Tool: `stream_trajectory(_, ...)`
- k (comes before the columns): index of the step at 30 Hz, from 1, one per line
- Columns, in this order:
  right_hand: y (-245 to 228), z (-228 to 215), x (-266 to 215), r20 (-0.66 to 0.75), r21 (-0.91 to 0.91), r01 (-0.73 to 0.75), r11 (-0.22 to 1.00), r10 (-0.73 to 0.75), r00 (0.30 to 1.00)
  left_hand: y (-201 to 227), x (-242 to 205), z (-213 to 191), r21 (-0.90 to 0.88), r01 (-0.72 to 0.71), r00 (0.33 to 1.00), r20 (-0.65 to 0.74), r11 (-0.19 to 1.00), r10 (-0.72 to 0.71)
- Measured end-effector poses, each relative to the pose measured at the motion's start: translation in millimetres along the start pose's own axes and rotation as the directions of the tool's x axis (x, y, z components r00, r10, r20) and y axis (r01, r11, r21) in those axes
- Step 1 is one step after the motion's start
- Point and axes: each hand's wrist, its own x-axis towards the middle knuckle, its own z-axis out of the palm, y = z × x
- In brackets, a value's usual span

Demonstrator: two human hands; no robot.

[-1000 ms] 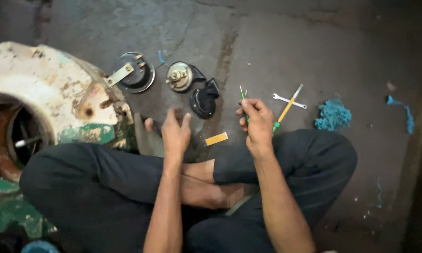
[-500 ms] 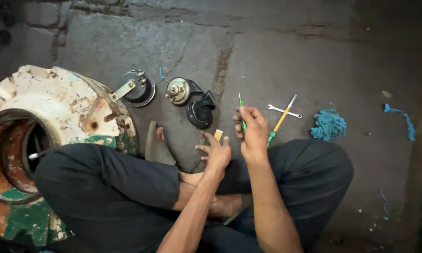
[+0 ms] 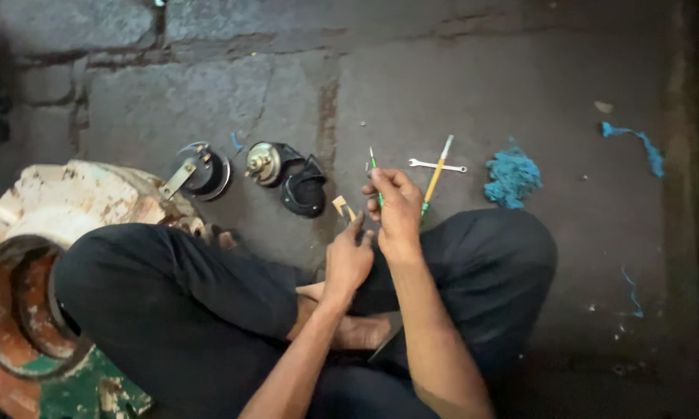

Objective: The person sits on the floor and uses a screwdriver and wrench to disassemble and adjust a small mechanical component. They remove a black cover, manipulate internal parts, and tighten a bolt on the metal housing.

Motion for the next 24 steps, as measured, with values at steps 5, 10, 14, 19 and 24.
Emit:
stream_trajectory(5, -13, -9, 3, -0.082, 0.067, 0.029, 0.997, -0.024, 0.996, 21, 0, -12, 0.148, -0.016, 0.998, 0.056, 0.989, 0.008)
stream_trajectory(10, -7, -10, 13, -0.067, 0.070, 0.004, 0.998, 0.001, 0.998, 28, -4, -25, 0.213, -0.168, 0.984, 0.096, 0.963, 0.150)
stream_trajectory(14, -2, -9, 23, -0.091, 0.024, -0.027, 0.999, 0.029, 0.995, 29, -21, -34, 0.229, -0.264, 0.956, 0.188, 0.937, 0.224)
stream_trajectory(19, 14, -7, 26, -0.028, -0.024, -0.017, 1.000, 0.017, 0.999, 23, -72, -63, 0.292, -0.367, 0.877, 0.425, 0.883, 0.224)
stream_trajectory(24, 26, -9, 36, -0.022, -0.157, -0.047, 0.986, 0.044, 0.999, -4, -105, -92, 0.356, -0.590, 0.707, 0.662, 0.725, 0.249)
